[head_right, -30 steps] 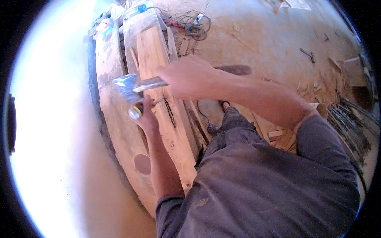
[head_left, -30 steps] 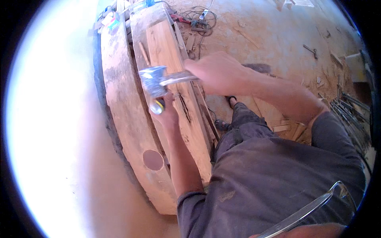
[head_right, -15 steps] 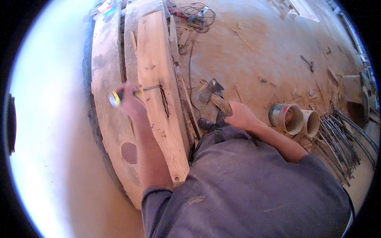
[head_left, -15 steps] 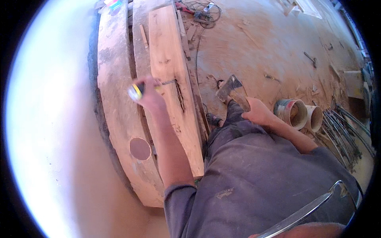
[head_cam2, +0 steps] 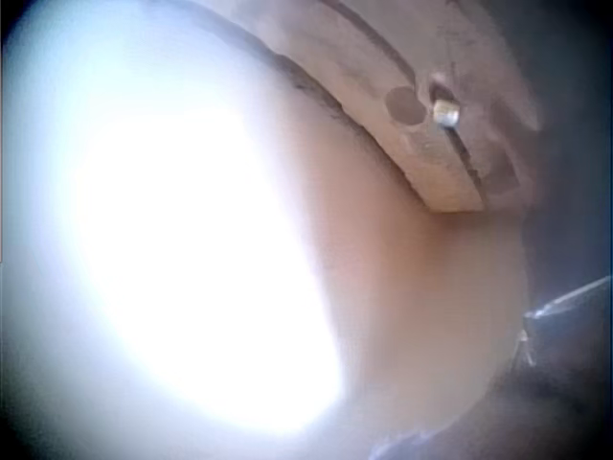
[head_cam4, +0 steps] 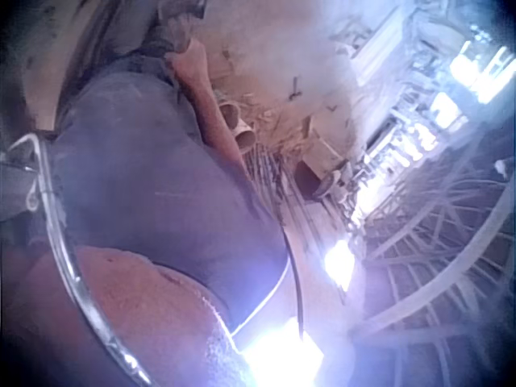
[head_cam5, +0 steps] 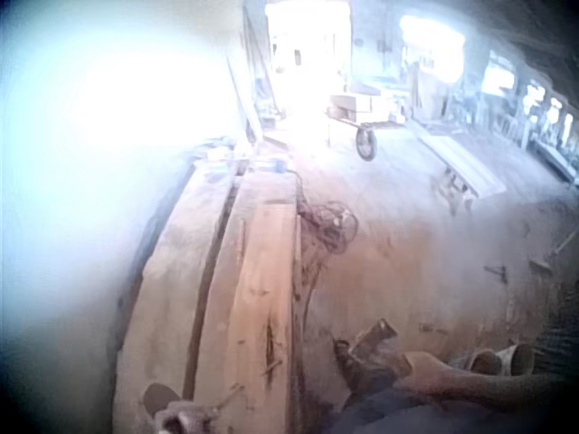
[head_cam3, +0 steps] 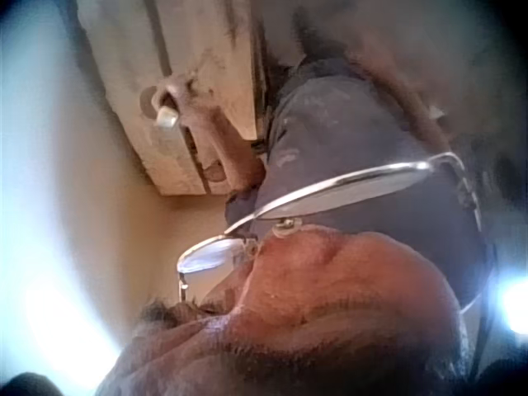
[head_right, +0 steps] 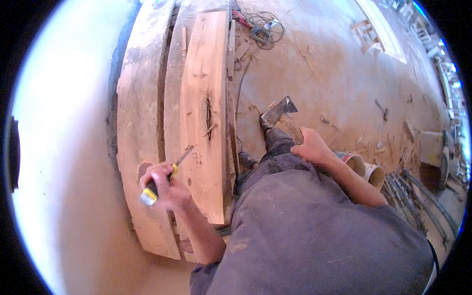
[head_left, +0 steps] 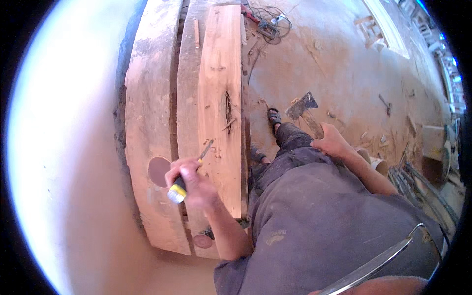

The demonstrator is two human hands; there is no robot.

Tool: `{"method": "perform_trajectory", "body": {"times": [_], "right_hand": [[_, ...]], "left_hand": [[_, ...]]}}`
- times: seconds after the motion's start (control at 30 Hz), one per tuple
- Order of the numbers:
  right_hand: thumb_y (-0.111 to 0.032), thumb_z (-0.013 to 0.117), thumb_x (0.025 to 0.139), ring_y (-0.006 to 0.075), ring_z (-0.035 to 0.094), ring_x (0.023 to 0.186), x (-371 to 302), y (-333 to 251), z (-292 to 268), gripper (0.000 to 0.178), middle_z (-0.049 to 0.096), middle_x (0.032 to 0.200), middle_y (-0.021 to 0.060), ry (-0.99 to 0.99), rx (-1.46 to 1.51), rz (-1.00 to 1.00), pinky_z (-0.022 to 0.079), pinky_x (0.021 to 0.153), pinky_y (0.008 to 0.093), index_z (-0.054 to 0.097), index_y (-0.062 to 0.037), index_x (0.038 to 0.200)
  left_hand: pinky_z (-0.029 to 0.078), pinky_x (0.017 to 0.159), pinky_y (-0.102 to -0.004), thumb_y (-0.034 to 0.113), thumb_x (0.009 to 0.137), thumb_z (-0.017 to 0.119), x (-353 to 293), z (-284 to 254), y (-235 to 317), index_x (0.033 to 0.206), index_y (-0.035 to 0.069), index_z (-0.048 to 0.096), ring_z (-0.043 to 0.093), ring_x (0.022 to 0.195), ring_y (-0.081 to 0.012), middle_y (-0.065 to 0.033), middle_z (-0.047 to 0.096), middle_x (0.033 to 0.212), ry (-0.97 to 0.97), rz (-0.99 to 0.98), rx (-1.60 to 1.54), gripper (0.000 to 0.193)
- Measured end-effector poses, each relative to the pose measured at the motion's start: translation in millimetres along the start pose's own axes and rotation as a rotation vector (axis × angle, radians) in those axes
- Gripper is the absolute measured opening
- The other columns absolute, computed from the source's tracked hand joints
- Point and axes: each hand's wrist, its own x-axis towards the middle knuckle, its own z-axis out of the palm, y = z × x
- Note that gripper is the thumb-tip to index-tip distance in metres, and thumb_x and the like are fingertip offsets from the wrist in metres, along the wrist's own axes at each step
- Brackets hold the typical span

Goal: The person uses a hammer and chisel to carve a groove into a large wooden plank. They then use an angle grinder to smooth the carved area and remove a small piece of wood.

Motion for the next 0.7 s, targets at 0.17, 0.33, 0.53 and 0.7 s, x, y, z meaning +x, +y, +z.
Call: {"method": "perform_trajectory", "body": {"times": [0.17, 0.33, 0.53, 0.7], "right_hand": [[-0.008, 0.072, 0.077, 0.0135, 0.059, 0.057, 20.3, -31.5, -25.0, 0.032, 0.06, 0.073, 0.0035, -0.035, -0.113, -0.119, 0.047, 0.05, 0.0304, 0.06, 0.0018, 0.105], [-0.008, 0.072, 0.078, 0.0129, 0.058, 0.056, 60.2, -40.3, -81.4, 0.031, 0.06, 0.073, 0.0032, -0.132, -0.217, -0.06, 0.048, 0.049, 0.0308, 0.059, 0.0009, 0.104], [-0.003, 0.07, 0.079, 0.0102, 0.056, 0.053, 112.7, -69.4, -142.5, 0.028, 0.054, 0.069, 0.0003, -0.222, -0.24, 0.005, 0.045, 0.045, 0.027, 0.053, -0.0029, 0.1], [-0.005, 0.07, 0.08, 0.0104, 0.054, 0.051, 172.9, -84.5, -182.6, 0.038, 0.054, 0.068, 0.0011, -0.252, -0.37, -0.012, 0.044, 0.045, 0.0278, 0.055, 0.0015, 0.114]], "left_hand": [[0.049, 0.065, -0.0304, 0.007, 0.084, 0.083, -21.7, 86.8, -32.9, 0.089, 0.003, 0.062, 0.058, 0.068, -0.0149, -0.0053, 0.061, 0.079, -0.119, 0.359, 0.386, 0.022], [0.046, 0.07, -0.0411, -0.003, 0.071, 0.079, -37.7, 180.8, -58.4, 0.111, 0.001, 0.063, 0.053, 0.081, -0.0305, -0.0119, 0.053, 0.088, -0.321, 0.162, 0.465, 0.043], [0.044, 0.077, -0.0462, -0.003, 0.069, 0.073, -43.9, 223.6, -97.6, 0.099, 0.004, 0.061, 0.048, 0.088, -0.0351, -0.0137, 0.046, 0.092, -0.489, 0.136, 0.661, 0.033], [0.048, 0.07, -0.0455, 0.011, 0.066, 0.077, 0.7, 262.2, -136.4, 0.088, 0.011, 0.062, 0.061, 0.084, -0.0341, -0.0099, 0.057, 0.088, -0.413, -0.003, 0.865, 0.027]]}}
